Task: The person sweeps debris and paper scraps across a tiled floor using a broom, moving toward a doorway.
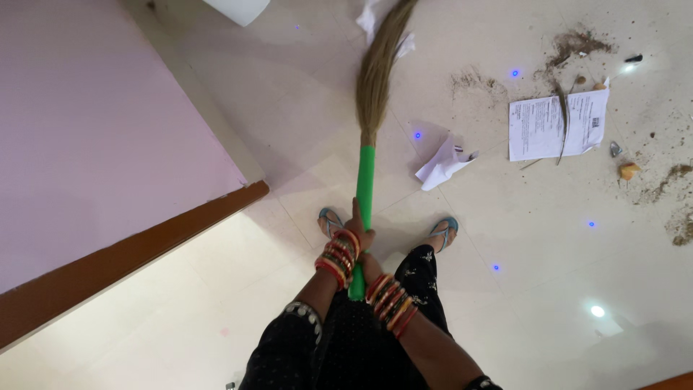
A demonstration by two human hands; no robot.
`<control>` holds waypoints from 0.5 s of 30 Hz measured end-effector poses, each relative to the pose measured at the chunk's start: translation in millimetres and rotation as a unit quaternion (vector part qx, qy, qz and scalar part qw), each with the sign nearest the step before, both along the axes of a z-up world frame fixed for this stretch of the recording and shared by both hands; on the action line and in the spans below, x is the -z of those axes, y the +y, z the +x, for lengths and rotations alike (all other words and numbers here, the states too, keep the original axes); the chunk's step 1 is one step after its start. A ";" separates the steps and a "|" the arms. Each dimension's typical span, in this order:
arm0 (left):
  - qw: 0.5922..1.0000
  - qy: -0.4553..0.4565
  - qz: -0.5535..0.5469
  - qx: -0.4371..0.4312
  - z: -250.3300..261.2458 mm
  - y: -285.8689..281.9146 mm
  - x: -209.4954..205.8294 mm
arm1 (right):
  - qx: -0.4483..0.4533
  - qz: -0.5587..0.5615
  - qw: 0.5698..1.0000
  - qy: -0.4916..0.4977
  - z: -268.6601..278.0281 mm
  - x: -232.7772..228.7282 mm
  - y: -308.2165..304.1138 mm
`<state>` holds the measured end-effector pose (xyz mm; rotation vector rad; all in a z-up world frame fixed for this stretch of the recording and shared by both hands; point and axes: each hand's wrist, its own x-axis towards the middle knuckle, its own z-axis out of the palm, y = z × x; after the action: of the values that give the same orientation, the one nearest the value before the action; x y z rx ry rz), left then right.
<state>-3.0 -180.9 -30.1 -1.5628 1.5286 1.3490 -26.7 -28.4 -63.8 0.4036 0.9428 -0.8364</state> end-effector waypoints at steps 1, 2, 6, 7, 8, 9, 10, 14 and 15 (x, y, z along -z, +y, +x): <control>0.999 -0.008 0.032 -0.013 16.3 14.1 -21.1 | 0.013 0.021 1.000 0.003 18.7 -17.6 17.9; 0.998 -0.014 0.059 -0.026 25.2 21.0 -38.9 | 0.026 0.037 0.999 0.009 30.7 -32.3 28.8; 0.994 0.079 0.058 -0.041 35.8 45.5 -90.9 | 0.110 0.034 0.993 0.014 44.2 -90.1 50.6; 0.991 0.123 0.040 -0.027 35.7 49.4 -100.4 | 0.123 0.049 0.989 0.058 46.0 -104.9 52.3; 0.985 0.169 0.023 -0.016 33.9 51.4 -108.9 | 0.118 0.050 0.990 0.059 46.1 -117.6 52.4; 0.985 0.170 0.023 -0.022 36.8 51.4 -118.4 | 0.132 0.016 0.990 0.042 48.1 -131.1 55.3; 0.984 0.172 0.030 -0.029 41.1 54.2 -129.1 | 0.144 -0.017 0.989 0.024 48.7 -140.8 57.8; 0.986 0.149 0.002 -0.077 70.6 55.1 -140.8 | 0.119 0.007 0.993 0.024 65.0 -142.4 54.8; 0.985 0.150 0.001 -0.079 79.8 50.6 -130.7 | 0.093 0.002 0.995 0.032 65.9 -130.0 47.3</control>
<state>76.8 -130.3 100.6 -1.5605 1.6017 1.7402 39.2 18.9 66.2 0.4750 0.9758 -1.0223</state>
